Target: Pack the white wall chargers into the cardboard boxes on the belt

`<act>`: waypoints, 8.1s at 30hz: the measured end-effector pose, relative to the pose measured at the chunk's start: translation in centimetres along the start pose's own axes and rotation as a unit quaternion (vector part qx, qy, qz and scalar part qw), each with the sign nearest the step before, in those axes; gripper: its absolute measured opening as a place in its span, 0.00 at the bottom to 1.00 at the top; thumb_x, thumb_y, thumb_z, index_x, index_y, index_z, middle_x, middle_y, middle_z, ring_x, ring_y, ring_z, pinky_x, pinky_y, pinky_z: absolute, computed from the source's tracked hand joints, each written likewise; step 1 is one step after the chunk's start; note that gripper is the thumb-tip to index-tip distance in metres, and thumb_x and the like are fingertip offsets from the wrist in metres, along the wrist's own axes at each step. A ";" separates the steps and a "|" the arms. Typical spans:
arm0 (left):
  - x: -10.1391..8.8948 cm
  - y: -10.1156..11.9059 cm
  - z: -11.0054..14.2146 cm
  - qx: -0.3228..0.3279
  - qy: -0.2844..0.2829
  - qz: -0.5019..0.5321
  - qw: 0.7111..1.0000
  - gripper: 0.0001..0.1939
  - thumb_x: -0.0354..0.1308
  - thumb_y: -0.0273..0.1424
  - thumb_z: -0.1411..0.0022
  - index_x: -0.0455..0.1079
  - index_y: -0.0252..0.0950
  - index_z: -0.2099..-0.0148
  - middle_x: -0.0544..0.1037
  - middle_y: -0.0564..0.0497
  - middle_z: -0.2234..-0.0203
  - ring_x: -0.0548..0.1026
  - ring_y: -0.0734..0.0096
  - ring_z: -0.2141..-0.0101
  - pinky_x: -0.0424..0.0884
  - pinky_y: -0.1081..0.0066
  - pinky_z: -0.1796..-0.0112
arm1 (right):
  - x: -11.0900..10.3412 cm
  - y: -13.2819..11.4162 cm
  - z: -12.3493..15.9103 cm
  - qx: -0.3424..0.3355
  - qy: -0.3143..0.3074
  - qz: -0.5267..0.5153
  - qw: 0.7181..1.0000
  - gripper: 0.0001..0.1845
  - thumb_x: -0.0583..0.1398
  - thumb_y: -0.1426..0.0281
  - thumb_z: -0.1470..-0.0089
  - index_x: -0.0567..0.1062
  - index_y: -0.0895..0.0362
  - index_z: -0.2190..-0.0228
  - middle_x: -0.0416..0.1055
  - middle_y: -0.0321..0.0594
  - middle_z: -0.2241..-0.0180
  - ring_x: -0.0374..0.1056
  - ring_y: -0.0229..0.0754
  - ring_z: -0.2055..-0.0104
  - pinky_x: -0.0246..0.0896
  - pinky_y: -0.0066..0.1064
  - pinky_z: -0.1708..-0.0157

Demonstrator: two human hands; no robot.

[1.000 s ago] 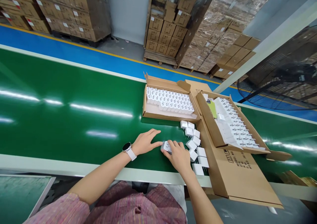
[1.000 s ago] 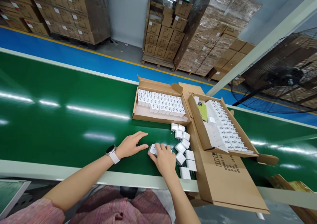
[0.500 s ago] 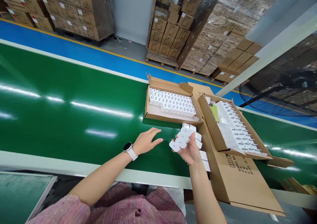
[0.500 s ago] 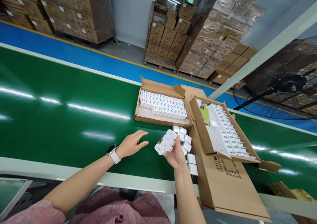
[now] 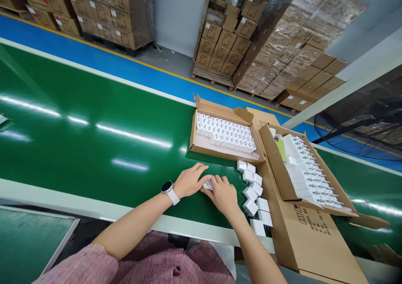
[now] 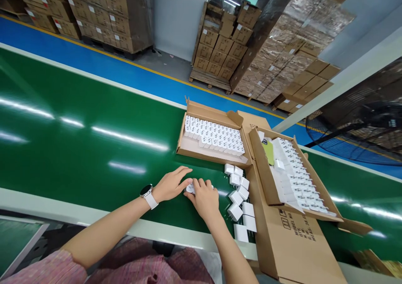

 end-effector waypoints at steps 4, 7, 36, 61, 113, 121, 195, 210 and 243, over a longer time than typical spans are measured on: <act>-0.4 -0.2 -0.2 -0.014 0.022 -0.001 1.000 0.25 0.38 0.47 0.21 0.65 0.42 0.34 0.74 0.45 0.41 0.77 0.57 0.45 0.77 0.60 0.48 | -0.6 1.3 0.3 0.006 -0.013 0.011 1.000 0.20 0.60 0.50 0.35 0.74 0.51 0.53 0.76 0.45 0.53 0.68 0.52 0.52 0.59 0.32 0.68; -1.0 -0.5 -0.4 -0.019 0.050 0.004 0.999 0.25 0.38 0.47 0.21 0.66 0.43 0.35 0.75 0.47 0.43 0.78 0.59 0.47 0.77 0.62 0.49 | -2.6 3.1 -1.2 0.026 0.022 -0.001 0.999 0.20 0.56 0.51 0.32 0.72 0.51 0.49 0.75 0.46 0.50 0.68 0.52 0.50 0.61 0.33 0.68; -0.5 -2.2 -1.1 -0.057 0.057 0.000 0.997 0.25 0.37 0.46 0.21 0.67 0.41 0.37 0.75 0.45 0.43 0.80 0.58 0.51 0.77 0.60 0.50 | -4.2 3.6 -22.1 -0.081 -0.067 0.037 0.994 0.21 0.65 0.76 0.43 0.73 0.56 0.49 0.70 0.54 0.46 0.66 0.54 0.44 0.64 0.39 0.47; -0.4 -3.0 -1.2 -0.057 0.066 0.007 0.996 0.22 0.41 0.43 0.21 0.69 0.42 0.38 0.75 0.46 0.45 0.80 0.59 0.52 0.78 0.60 0.51 | -4.0 5.7 -22.3 -0.079 -0.014 0.004 0.997 0.19 0.70 0.67 0.45 0.77 0.56 0.51 0.75 0.49 0.52 0.67 0.54 0.47 0.61 0.39 0.46; 0.3 -2.9 -1.8 -0.042 0.056 0.015 0.997 0.22 0.42 0.44 0.21 0.71 0.41 0.41 0.74 0.45 0.45 0.79 0.58 0.50 0.78 0.60 0.49 | -6.0 0.4 -23.4 -0.141 0.028 -0.067 0.987 0.18 0.65 0.75 0.43 0.80 0.56 0.51 0.74 0.47 0.50 0.68 0.51 0.49 0.62 0.40 0.44; 0.0 -3.1 -1.5 -0.030 0.068 0.021 0.997 0.20 0.43 0.43 0.22 0.71 0.41 0.42 0.75 0.46 0.46 0.79 0.60 0.53 0.78 0.60 0.50 | -5.2 1.9 -20.4 -0.061 0.143 -0.078 0.985 0.24 0.61 0.66 0.37 0.73 0.54 0.41 0.64 0.55 0.39 0.60 0.60 0.41 0.61 0.50 0.44; 1.1 -2.9 -0.5 0.013 -0.041 -0.018 0.999 0.27 0.65 0.35 0.36 0.67 0.46 0.36 0.78 0.48 0.49 0.80 0.55 0.52 0.76 0.62 0.52 | 1.8 0.7 -2.7 -0.036 0.102 -0.486 0.867 0.42 0.49 0.83 0.56 0.69 0.52 0.39 0.73 0.46 0.50 0.72 0.42 0.63 0.76 0.39 0.59; 0.1 -3.1 -0.5 -0.013 -0.014 -0.042 0.999 0.25 0.62 0.34 0.34 0.66 0.46 0.36 0.78 0.48 0.46 0.81 0.55 0.52 0.76 0.62 0.53 | 1.3 1.1 -4.6 -0.012 0.153 -0.468 0.870 0.41 0.50 0.81 0.51 0.64 0.52 0.35 0.73 0.46 0.50 0.69 0.42 0.64 0.74 0.39 0.60; 1.4 -2.1 -1.0 0.020 0.009 0.043 0.999 0.23 0.59 0.43 0.30 0.69 0.42 0.36 0.77 0.45 0.45 0.79 0.54 0.50 0.76 0.59 0.49 | -4.4 3.2 -29.8 -0.034 -0.007 -0.026 0.999 0.14 0.61 0.63 0.34 0.78 0.56 0.51 0.76 0.45 0.52 0.71 0.50 0.48 0.64 0.42 0.47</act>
Point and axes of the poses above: each hand's wrist, its own z-axis away from the middle knuckle, its own x-axis out of the palm, y = z × x, the point moved 8 cm from there along -z, towards the middle knuckle
